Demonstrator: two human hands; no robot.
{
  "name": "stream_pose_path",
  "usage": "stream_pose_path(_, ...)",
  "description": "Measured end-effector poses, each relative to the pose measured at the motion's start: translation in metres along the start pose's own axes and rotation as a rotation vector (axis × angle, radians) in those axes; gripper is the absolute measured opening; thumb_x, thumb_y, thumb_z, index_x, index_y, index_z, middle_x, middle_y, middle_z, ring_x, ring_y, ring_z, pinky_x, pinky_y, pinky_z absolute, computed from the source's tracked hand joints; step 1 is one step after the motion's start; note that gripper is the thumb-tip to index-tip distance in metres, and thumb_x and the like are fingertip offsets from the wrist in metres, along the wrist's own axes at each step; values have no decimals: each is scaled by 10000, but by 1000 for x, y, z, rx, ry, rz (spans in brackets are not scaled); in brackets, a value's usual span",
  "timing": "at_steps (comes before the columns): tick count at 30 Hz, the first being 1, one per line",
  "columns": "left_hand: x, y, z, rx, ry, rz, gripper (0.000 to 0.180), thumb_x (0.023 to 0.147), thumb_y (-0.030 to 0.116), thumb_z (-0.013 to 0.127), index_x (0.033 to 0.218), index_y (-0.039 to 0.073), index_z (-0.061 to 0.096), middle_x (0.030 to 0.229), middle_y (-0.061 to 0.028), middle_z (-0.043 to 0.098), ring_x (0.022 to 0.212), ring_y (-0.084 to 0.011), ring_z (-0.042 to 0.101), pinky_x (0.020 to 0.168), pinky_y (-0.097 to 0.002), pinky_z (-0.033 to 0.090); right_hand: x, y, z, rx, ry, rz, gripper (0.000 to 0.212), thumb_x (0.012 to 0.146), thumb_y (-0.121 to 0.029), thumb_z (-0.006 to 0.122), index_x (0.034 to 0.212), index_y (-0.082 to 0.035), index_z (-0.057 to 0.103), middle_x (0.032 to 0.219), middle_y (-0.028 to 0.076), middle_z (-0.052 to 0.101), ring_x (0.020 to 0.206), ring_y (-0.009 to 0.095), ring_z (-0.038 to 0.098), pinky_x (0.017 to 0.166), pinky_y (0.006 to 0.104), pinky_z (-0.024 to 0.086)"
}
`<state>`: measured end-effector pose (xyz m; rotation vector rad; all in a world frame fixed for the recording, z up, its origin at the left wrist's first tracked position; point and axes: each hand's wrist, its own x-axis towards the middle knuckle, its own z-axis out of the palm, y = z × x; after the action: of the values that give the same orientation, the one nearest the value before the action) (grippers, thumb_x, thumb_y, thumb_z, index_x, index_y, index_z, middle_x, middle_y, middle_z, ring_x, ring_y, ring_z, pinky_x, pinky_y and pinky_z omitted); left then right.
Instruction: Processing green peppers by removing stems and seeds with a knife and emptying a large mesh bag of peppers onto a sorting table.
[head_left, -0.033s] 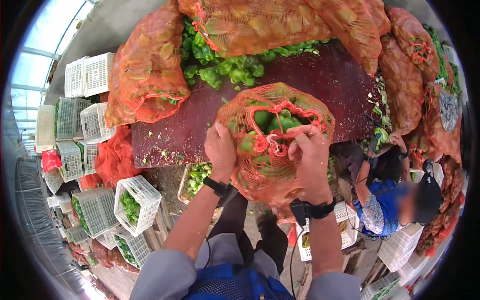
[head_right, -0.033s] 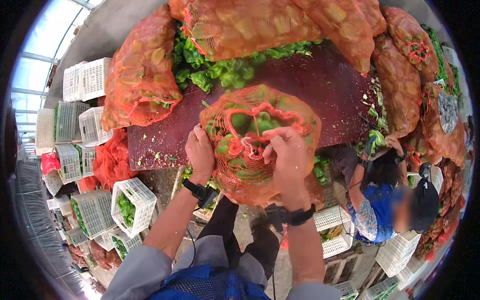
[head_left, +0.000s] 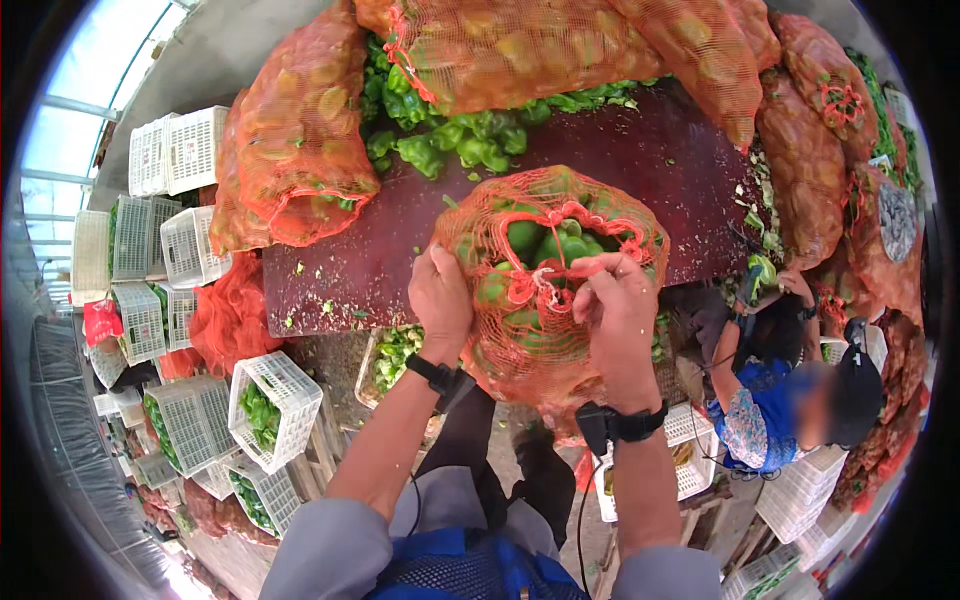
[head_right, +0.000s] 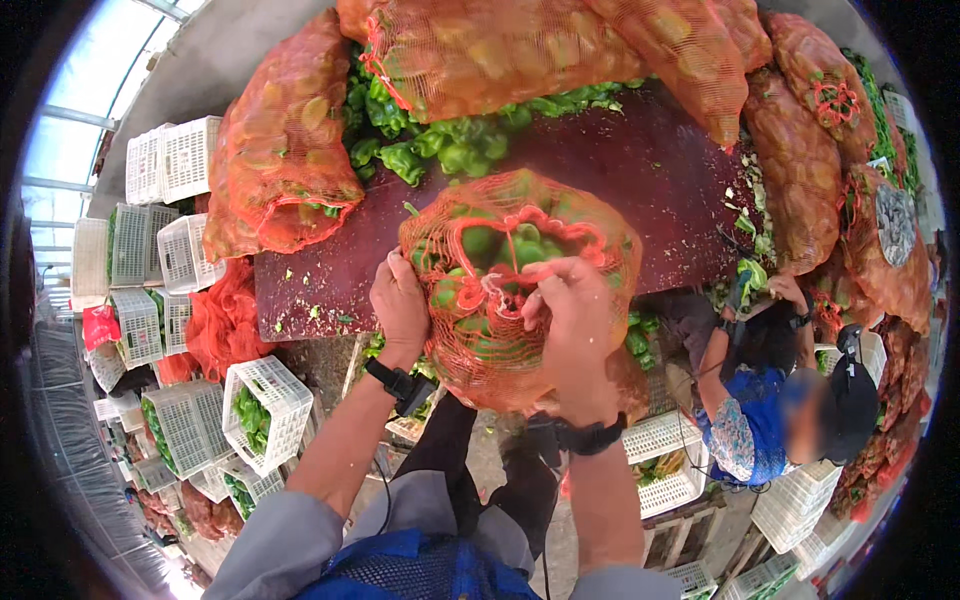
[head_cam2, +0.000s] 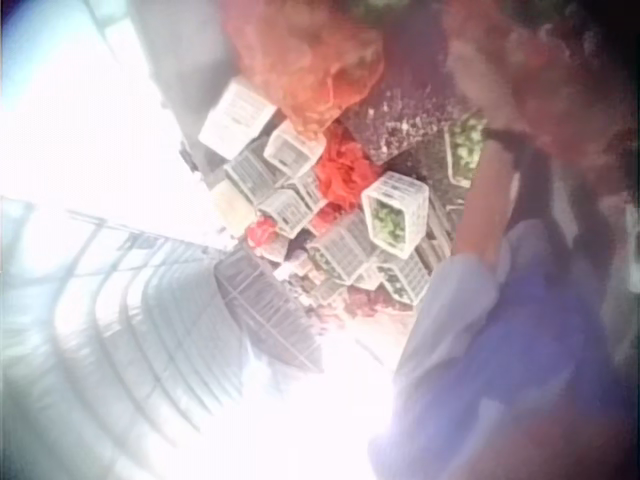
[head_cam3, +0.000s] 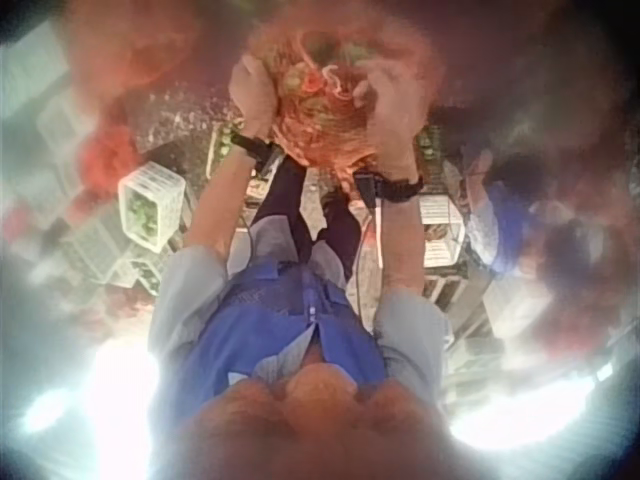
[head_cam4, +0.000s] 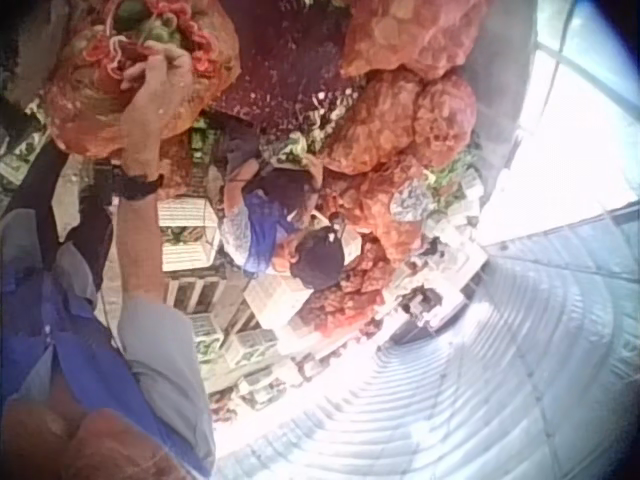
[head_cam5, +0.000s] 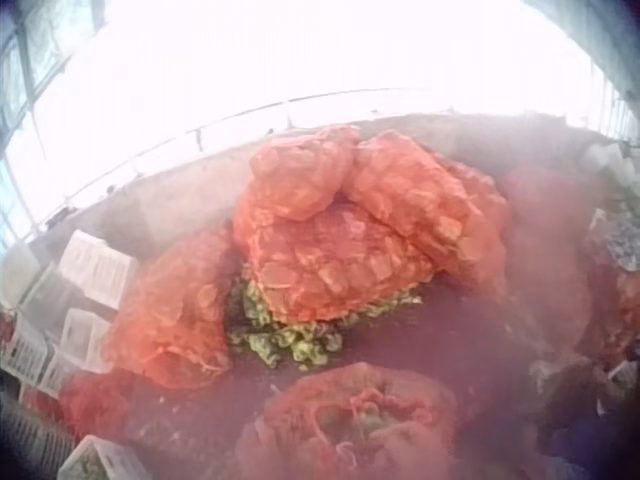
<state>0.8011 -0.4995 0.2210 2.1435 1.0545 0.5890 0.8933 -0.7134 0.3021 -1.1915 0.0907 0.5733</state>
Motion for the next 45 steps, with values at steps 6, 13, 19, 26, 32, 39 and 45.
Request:
stream_pose_path(6, -4, -2, 3, -41, 11, -13, 468, 1115, 339, 412, 1169, -24, 702, 1005, -246, 711, 906, -426, 671, 834, -489, 514, -6, 11, -8, -10, -74, 39, 115, 1004, -44, 602, 1113, -11, 606, 973, 39, 638, 743, 103, 604, 652, 263, 496)
stream_pose_path(13, -4, -2, 6, -68, 58, 21, 442, 1101, 337, 434, 1054, -25, 683, 920, -260, 673, 856, -468, 644, 781, -525, 498, -2, 4, -5, -669, -83, -383, 200, 943, -68, 755, 1062, -5, 607, 842, 51, 616, 717, 140, 571, 619, 315, 484)
stream_pose_path(19, -2, 1, 7, -79, 57, 39, 440, 1099, 327, 429, 927, -26, 627, 851, -278, 640, 801, -496, 618, 743, -550, 474, -8, 2, -10, -814, -14, -122, 221, 873, -109, 838, 962, 3, 670, 687, 88, 615, 623, 180, 577, 612, 344, 487)
stream_pose_path(26, -5, -2, 12, -107, 39, 33, 449, 1097, 337, 429, 1033, -34, 673, 915, -283, 658, 843, -495, 632, 769, -551, 486, 0, 13, -23, -696, 12, -148, 144, 947, -128, 759, 1001, 1, 727, 711, 39, 650, 618, 126, 607, 567, 298, 465)
stream_pose_path(32, -7, 0, 11, -55, -2, -10, 547, 1117, 367, 359, 1255, -39, 698, 1071, -253, 725, 959, -412, 687, 879, -472, 521, -7, -6, -7, -145, 106, 187, 85, 981, -93, 706, 984, -8, 705, 749, -13, 646, 501, 35, 490, 453, 208, 363)
stream_pose_path(39, -8, 0, 14, -50, -9, -45, 528, 1108, 359, 383, 1267, -32, 701, 1038, -242, 719, 934, -398, 684, 859, -474, 517, -30, -13, 2, 273, 22, 399, 224, 1087, -275, 610, 1005, -69, 639, 656, -11, 562, 426, 67, 436, 388, 217, 308)
stream_pose_path(45, -8, -13, 16, -31, 14, -50, 491, 1099, 347, 412, 1227, -16, 716, 954, -238, 696, 861, -398, 666, 812, -471, 518, -31, -69, 29, 302, -69, 403, 318, 1116, -325, 558, 868, -125, 541, 638, -30, 492, 432, 56, 381, 384, 232, 285)
